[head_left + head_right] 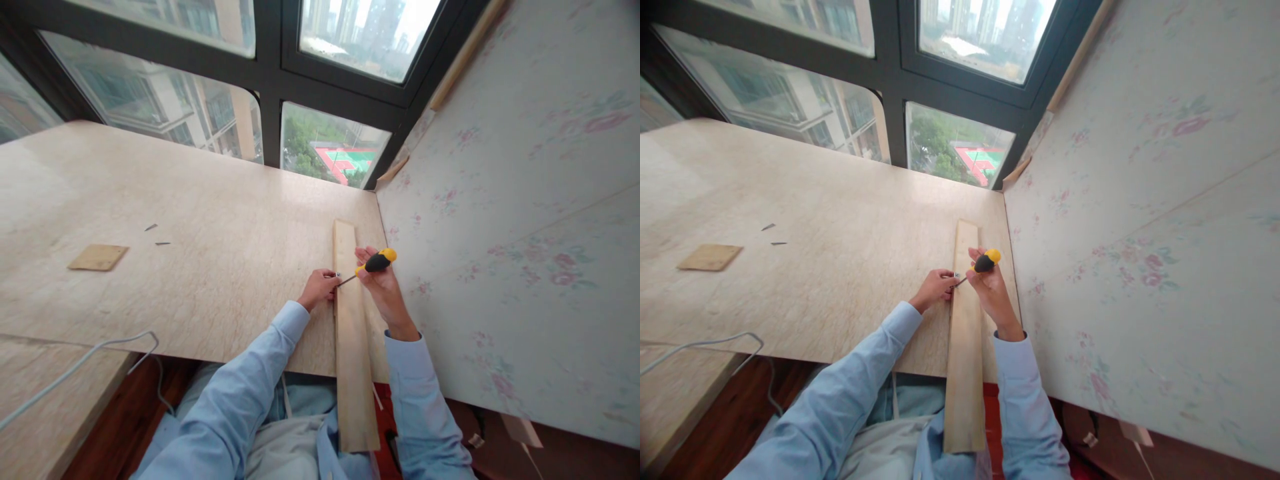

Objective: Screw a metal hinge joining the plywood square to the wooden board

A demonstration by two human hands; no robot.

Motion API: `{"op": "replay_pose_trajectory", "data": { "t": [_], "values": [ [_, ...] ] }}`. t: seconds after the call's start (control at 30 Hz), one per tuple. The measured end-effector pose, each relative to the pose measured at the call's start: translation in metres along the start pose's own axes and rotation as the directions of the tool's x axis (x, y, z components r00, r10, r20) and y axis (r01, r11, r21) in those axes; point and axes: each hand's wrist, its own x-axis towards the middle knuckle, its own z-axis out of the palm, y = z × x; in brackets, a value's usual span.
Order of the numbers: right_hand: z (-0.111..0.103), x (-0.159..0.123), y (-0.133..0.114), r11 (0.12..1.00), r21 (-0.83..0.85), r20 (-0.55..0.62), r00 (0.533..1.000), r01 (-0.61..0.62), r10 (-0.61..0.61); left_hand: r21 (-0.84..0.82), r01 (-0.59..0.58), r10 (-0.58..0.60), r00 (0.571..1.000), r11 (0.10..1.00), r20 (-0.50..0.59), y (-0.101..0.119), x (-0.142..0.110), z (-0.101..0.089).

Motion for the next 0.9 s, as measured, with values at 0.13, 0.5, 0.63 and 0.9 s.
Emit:
{"op": "replay_pose_trajectory", "data": {
  "t": [0.13, 0.5, 0.63, 0.9],
  "values": [
    [-0.01, -0.005, -0.003, 0.994, 0.089, 0.087, 0.994, -0.07, 0.062, 0.014, -0.009, 0.009, 1.0, 1.0, 0.001, -0.001, 0.002, -0.001],
    [0.004, 0.003, 0.005, 0.99, -0.122, -0.216, 0.972, 0.065, -0.09, 0.012, -0.015, 0.015, 1.0, 1.0, 0.011, -0.004, 0.002, 0.0],
    [-0.005, -0.005, -0.001, 0.992, 0.123, -0.011, 1.0, 0.026, -0.025, 0.028, -0.013, 0.013, 1.0, 1.0, -0.001, -0.005, 0.004, 0.0],
    [-0.003, 0.0, 0.002, 0.917, -0.399, -0.366, 0.914, 0.016, -0.175, 0.056, -0.02, 0.022, 0.999, 0.998, -0.039, -0.004, 0.002, 0.002]
  ]
}}
